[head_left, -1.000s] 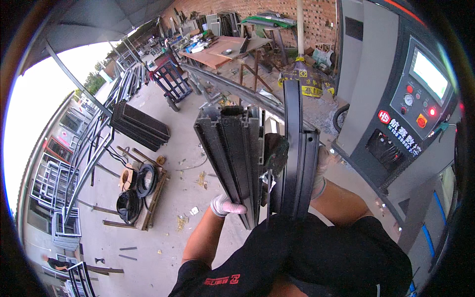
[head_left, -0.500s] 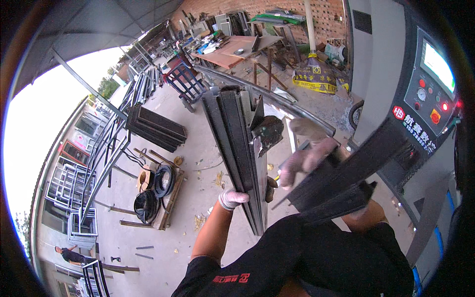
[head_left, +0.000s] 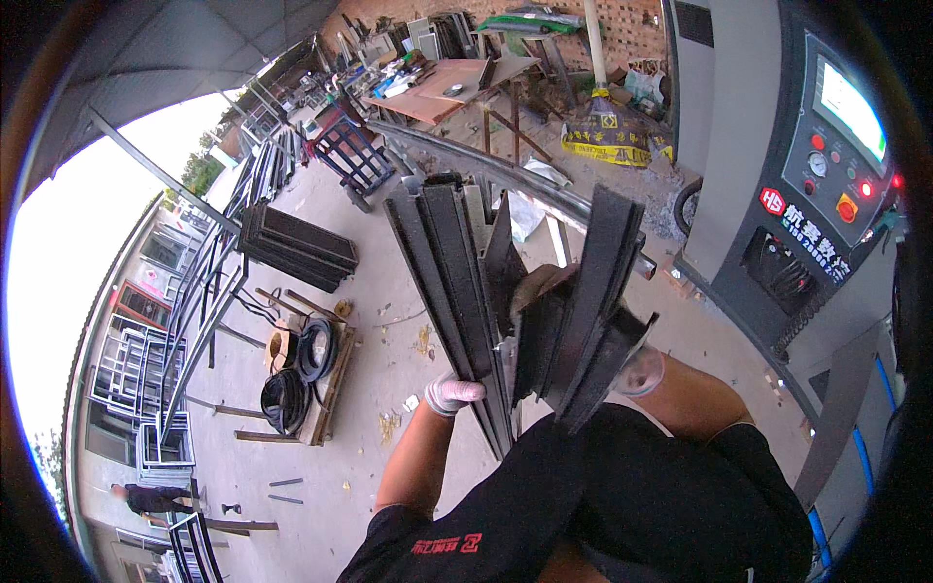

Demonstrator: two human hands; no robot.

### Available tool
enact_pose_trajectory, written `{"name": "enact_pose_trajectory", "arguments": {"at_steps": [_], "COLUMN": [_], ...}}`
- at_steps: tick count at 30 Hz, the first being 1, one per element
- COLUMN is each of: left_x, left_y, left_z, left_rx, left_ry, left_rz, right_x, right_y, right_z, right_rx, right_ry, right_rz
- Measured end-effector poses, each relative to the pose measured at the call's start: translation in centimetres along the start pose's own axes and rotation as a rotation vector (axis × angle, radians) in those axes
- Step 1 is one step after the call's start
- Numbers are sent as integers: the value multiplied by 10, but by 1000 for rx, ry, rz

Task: The person assembles black aluminum window frame profiles by hand. They repeatedly pick up profile pieces, align the cut ends, and press them together to form corners, then rotate and inspect the assembled sections before moving to the next piece.

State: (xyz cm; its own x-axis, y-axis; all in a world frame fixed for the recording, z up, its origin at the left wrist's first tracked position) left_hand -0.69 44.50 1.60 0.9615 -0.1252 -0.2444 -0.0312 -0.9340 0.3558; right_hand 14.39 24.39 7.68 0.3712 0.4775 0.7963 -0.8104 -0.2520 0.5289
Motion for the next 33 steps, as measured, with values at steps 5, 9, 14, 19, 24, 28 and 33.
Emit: {"name": "enact_pose_trajectory", "arguments": {"at_steps": [5, 9, 14, 19, 24, 28, 33], "left_x": [-2, 3, 9, 13, 7, -1, 19], "left_y": [7, 20, 49, 67, 88, 127, 150], "left_z": [7, 12, 4, 5, 26, 36, 44], "left_rx": [11, 8, -60, 31, 312, 574, 648], "left_ry": [-58, -65, 20, -92, -141, -126, -133], "left_rz": [49, 53, 9, -1, -359, -564, -479], "right_x": [-12, -43, -61, -75, -96, -112, -135], "right_y": [3, 6, -5, -15, -45, -56, -50], "right_z": [12, 33, 51, 90, 141, 181, 237], "right_rx": [62, 61, 190, 191, -95, -157, -324], "right_ry": [43, 208, 315, 223, 266, 281, 350], "right_rz": [-45, -188, -238, -285, -783, -894, -757]}}
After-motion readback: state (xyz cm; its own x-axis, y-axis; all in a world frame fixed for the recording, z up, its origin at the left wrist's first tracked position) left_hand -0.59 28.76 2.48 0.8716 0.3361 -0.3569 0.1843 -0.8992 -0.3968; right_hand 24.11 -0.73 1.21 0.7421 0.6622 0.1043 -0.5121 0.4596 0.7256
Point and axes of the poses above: each hand's wrist, its own x-axis towards the middle knuckle, its own y-axis out of the palm, z = x × y, the point moved 1 cm from there along x, towards the middle knuckle, and after that the axes turned 13 degrees about -y, right-handed, at the moved point
